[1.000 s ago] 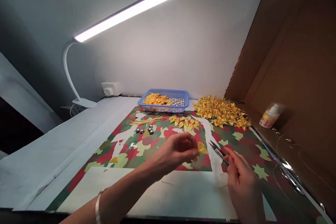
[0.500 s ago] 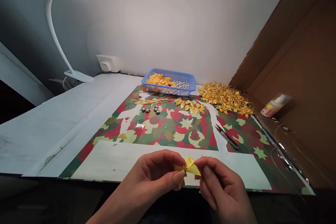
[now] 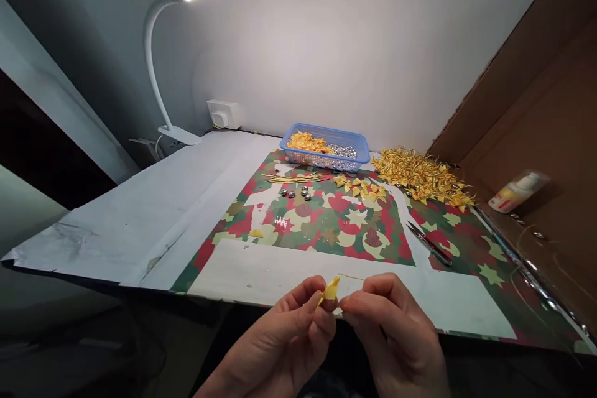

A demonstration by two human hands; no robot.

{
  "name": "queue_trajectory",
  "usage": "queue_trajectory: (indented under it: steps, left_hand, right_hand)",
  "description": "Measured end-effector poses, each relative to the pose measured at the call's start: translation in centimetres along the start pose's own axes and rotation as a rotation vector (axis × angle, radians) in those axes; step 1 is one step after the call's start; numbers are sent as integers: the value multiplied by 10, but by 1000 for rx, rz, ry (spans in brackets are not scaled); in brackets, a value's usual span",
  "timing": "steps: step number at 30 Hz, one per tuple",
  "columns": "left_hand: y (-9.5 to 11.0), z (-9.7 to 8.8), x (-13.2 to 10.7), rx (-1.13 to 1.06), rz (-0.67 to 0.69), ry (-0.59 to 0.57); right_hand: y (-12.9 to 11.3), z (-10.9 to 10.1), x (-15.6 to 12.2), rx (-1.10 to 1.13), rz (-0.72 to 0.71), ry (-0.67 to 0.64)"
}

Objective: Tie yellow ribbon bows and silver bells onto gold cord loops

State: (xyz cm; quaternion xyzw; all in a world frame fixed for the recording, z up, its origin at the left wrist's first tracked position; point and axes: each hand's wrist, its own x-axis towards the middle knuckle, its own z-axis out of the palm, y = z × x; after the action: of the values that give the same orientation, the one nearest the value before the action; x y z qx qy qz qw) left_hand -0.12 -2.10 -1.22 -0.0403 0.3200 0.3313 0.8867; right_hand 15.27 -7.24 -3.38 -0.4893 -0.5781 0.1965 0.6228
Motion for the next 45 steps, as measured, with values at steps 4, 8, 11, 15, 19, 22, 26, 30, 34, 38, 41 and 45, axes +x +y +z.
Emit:
queue_trajectory:
  steps: [4,8,11,15,19,22,26,30,34,38,41,45]
  left_hand:
    - [0,6,-8,-104,39,96]
    - [0,16,-11,-200,24,116]
    - [1,17,-9,-237,9,82]
    - [3,8,-7,-163,22,54]
    - [1,0,-6,-82,70,20]
    - [-1,4,-8,-14,97,1]
    - [-2,17,-13,127,168,-9]
    - [-2,23,-14,263,241,38]
    - [-3,23,-16,384,292,87]
    - [-4,26,-22,494,301,89]
    - [-4,27,-25,525,290,57]
    - [-6,28,-25,550,285,11]
  right_hand:
    - [-11,5,5,-92,-84,-2]
    - [-20,8,9,-85,-124,20]
    - [-23,9,11,-117,-151,22]
    - [-22,11,11,-175,-193,36]
    - [-22,13,9,-176,-187,48]
    - [-23,12,9,-184,-188,31]
    - [-23,8,10,-236,-215,24]
    - [-22,4,10,-276,-235,11]
    - [-20,0,10,-297,-228,0]
    - [-17,-7,8,-284,-184,-36]
    - [-17,-12,7,-241,-127,-74]
    - [-15,-15,6,-203,-78,-89]
